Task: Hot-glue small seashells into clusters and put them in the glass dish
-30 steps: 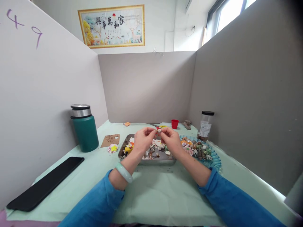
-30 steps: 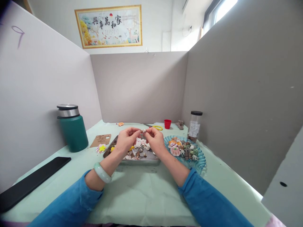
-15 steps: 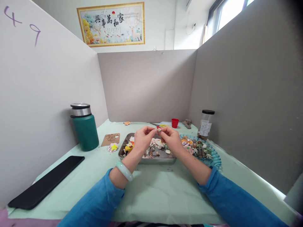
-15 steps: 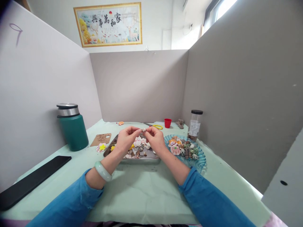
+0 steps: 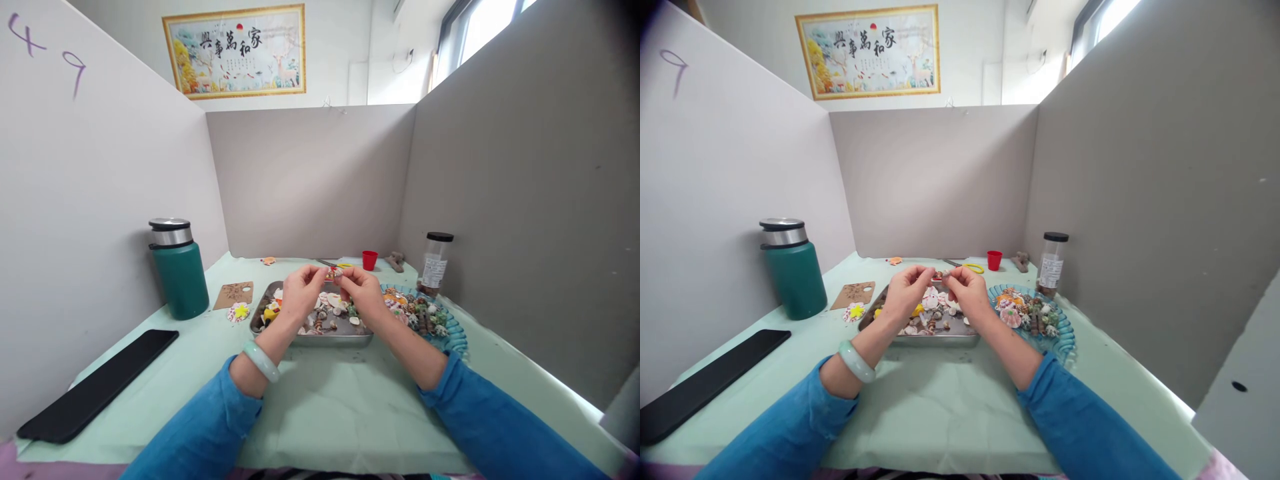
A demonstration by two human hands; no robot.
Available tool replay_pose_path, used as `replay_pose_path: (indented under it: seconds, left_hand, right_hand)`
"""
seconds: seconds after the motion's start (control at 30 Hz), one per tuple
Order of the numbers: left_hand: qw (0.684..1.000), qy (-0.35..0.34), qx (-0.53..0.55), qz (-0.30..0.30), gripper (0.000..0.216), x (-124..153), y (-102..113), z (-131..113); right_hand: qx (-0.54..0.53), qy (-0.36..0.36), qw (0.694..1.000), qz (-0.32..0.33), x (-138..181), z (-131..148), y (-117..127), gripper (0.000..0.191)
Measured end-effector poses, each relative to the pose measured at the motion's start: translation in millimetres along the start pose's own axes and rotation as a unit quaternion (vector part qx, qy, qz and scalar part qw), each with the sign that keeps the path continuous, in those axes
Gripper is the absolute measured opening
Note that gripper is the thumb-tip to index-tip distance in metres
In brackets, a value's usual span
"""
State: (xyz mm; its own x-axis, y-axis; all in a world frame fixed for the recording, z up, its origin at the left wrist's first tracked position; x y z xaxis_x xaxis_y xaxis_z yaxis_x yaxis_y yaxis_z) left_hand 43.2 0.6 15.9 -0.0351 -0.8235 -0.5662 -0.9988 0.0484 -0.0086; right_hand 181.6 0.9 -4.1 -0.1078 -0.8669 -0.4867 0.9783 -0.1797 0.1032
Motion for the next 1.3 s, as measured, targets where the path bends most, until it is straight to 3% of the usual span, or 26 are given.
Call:
replay_pose_path:
  seconds: [0.27,0.77,1.3]
  left_hand:
    - [0.996,-0.058,-0.038,0.048,0.022,-0.3,0.0,2.6]
    - [0.969,-0.185,-0.159,0.045,0.021,3.4,0.5,2.4]
    - [0.957,-0.204,-0.204,0.035,0.021,7.2,1.3,1.1]
  right_hand:
    - [-0.042,-0.012,0.999,0.016,-0.4,0.5,2.0,0.017]
    - [-0.116,-0.05,0.99,0.058,0.5,-1.8,-0.5,0.016]
    - [-0.107,-0.055,0.992,0.042,2.4,-0.8,-3.5,0.017]
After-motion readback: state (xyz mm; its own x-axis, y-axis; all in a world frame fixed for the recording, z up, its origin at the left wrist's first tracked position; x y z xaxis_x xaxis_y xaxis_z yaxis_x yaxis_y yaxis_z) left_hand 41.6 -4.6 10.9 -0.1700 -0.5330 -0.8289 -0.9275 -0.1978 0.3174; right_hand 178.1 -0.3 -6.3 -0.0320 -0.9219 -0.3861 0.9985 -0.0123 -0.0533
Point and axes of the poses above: each hand's wrist, its own x-axis away from the middle knuckle, its own y-axis out of the back of the hand, z = x × y, the point moved 1 cm from there along -x, towards the middle knuckle, and after that the axes turned 15 degrees about x, right-handed, at the moved point
